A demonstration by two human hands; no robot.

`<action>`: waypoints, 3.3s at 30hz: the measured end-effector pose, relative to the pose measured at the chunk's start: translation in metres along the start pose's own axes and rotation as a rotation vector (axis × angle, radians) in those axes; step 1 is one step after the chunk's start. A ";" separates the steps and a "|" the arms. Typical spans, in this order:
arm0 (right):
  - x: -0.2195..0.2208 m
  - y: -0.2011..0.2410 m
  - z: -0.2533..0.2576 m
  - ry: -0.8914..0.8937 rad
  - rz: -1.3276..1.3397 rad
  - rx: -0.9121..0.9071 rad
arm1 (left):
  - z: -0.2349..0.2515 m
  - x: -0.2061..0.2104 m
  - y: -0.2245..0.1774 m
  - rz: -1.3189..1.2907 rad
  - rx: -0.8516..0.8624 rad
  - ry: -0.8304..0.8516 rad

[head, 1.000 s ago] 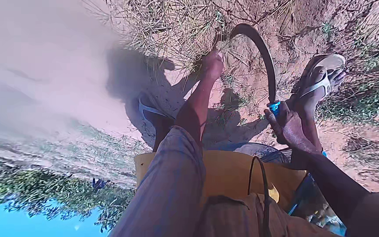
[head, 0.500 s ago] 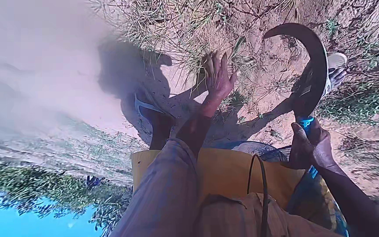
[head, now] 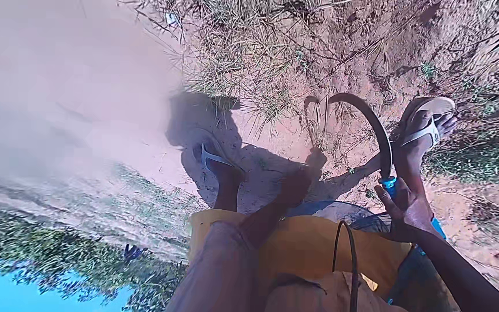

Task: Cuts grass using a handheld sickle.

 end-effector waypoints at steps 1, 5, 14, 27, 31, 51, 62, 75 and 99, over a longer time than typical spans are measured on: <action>0.001 0.001 0.003 -0.020 0.012 -0.006 | -0.003 -0.017 -0.003 0.008 0.056 -0.037; 0.011 0.004 0.017 -0.160 0.090 -0.038 | 0.025 -0.154 0.000 0.007 0.129 -0.676; 0.006 0.061 0.081 -0.172 0.132 -0.194 | 0.022 -0.284 0.051 -0.177 -0.635 -0.699; 0.050 0.013 0.045 0.113 -0.268 -0.021 | 0.005 -0.186 0.078 -0.054 -0.421 -0.451; 0.035 0.034 0.030 0.083 -0.192 -0.025 | 0.000 -0.112 0.091 0.027 -0.309 -0.546; 0.012 -0.013 0.055 -0.296 -0.135 -0.170 | 0.006 -0.252 0.022 -0.306 -0.442 -1.057; 0.023 0.088 0.121 -0.073 -0.025 -0.399 | 0.008 -0.208 0.096 -0.216 -0.681 -0.693; 0.001 -0.015 0.048 -0.079 -0.297 -0.191 | -0.006 -0.188 0.088 -0.198 -0.511 -0.665; -0.013 0.019 0.075 -0.221 -0.081 -0.284 | 0.018 -0.188 0.039 -0.650 -0.586 -0.936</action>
Point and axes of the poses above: each hand's wrist, its own z-axis towards the middle knuckle, its own x-axis out of the palm, y = z × x, the point moved 1 cm from there along z, towards the middle knuckle, and after that the axes turned 1 degree about y, right-handed, at the moved point
